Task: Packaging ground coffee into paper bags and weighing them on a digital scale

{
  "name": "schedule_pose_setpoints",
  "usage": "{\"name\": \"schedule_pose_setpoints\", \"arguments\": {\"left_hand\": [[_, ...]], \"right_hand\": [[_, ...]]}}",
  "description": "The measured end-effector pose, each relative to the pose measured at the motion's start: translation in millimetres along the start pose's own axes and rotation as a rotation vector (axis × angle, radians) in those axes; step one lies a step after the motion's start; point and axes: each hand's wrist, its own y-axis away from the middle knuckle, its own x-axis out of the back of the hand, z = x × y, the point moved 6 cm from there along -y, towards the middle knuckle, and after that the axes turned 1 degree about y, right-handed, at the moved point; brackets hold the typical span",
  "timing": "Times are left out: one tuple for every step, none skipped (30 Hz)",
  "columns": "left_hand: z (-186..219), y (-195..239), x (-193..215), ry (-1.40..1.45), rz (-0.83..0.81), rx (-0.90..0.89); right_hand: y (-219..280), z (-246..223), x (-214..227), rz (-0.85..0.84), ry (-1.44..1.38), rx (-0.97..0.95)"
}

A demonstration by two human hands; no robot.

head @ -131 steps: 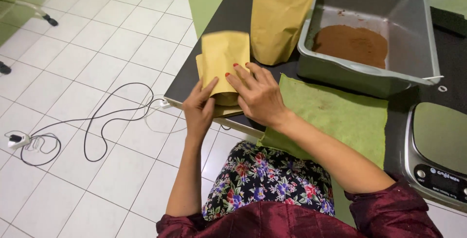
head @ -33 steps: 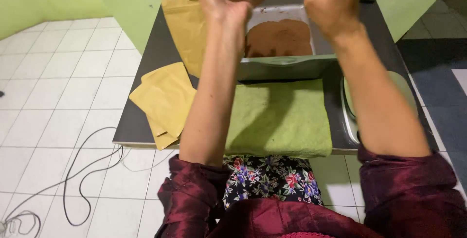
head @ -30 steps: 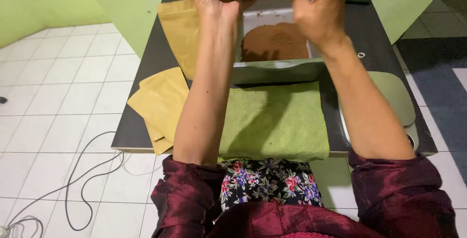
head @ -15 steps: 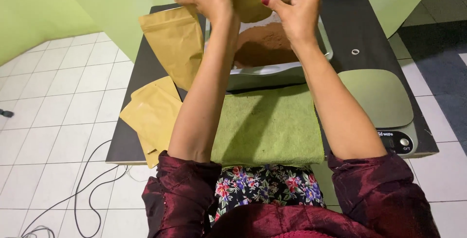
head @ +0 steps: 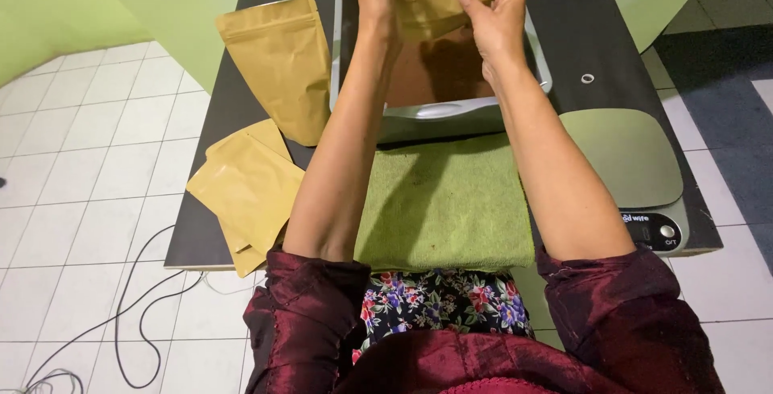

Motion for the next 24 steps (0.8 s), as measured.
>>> {"name": "schedule_pose_setpoints", "arguments": {"left_hand": [[0, 3, 1, 0.129, -0.07, 0.069], [2, 4, 5, 0.131, -0.068, 0.07], [1, 6, 4, 0.259, -0.137, 0.139], [0, 9, 3, 0.388, -0.206, 0.208], [-9, 9, 3, 0.388, -0.203, 0.209], [-15, 8, 2, 0.353, -0.225, 0.137], [-20, 6, 1, 0.317, -0.248, 0.064], [-14, 11, 4, 0.316, -0.246, 0.065], [-8, 17, 5, 0.269, -0.261, 0.054], [-2, 24, 5, 0.222, -0.276, 0.043], [-12, 19, 7, 0.224, -0.275, 0.042], [-19, 13, 10, 0.307, -0.26, -0.003], [-28, 11, 12, 0.388, -0.246, -0.042], [-38, 11, 15, 0.389, -0.247, -0.037], [-45, 9, 19, 0.57, -0.232, -0.036], [-53, 7, 22, 0.75, -0.215, -0.034], [-52, 9, 23, 0.75, -0.216, -0.034], [-60, 10, 24, 0.709, -0.16, 0.106], [-66, 10, 25, 0.665, -0.104, 0.242], [-37, 18, 26, 0.665, -0.105, 0.24], [-9, 26, 25, 0.759, -0.125, 0.273], [19, 34, 24, 0.852, -0.146, 0.307], [2, 26, 17, 0.851, -0.144, 0.31], [-18, 19, 10, 0.94, -0.115, 0.361]], "right_hand": [[-1, 4, 0, -0.019, -0.015, -0.017], [-1, 4, -1, -0.021, -0.013, -0.016], [-1, 2, -2, -0.02, 0.022, 0.038], [-1, 0, -3, -0.018, 0.057, 0.091], [-1, 1, -3, -0.021, 0.058, 0.09], [-1, 6, -2, -0.006, 0.062, 0.03], [-1, 12, -1, 0.011, 0.065, -0.031], [-2, 11, -2, 0.009, 0.065, -0.032], [-2, 13, 0, 0.022, 0.075, -0.079], [-1, 16, 2, 0.036, 0.085, -0.127], [0, 10, 3, 0.036, 0.086, -0.125], [2, 7, 5, 0.062, 0.049, -0.164], [6, 5, 9, 0.091, 0.013, -0.21], [9, 5, 9, 0.092, 0.016, -0.214], [10, 5, 9, 0.098, -0.017, -0.231], [11, 4, 10, 0.104, -0.05, -0.247], [11, 7, 11, 0.105, -0.05, -0.247], [9, 0, 16, 0.141, -0.048, -0.082], [7, -8, 19, 0.176, -0.047, 0.087], [8, -15, 18, 0.176, -0.048, 0.089], [12, -39, 16, 0.194, 0.081, 0.355], [20, -61, 12, 0.205, 0.213, 0.619], [26, -75, 8, 0.203, 0.214, 0.616], [34, -93, 1, 0.203, 0.305, 0.699]]}}
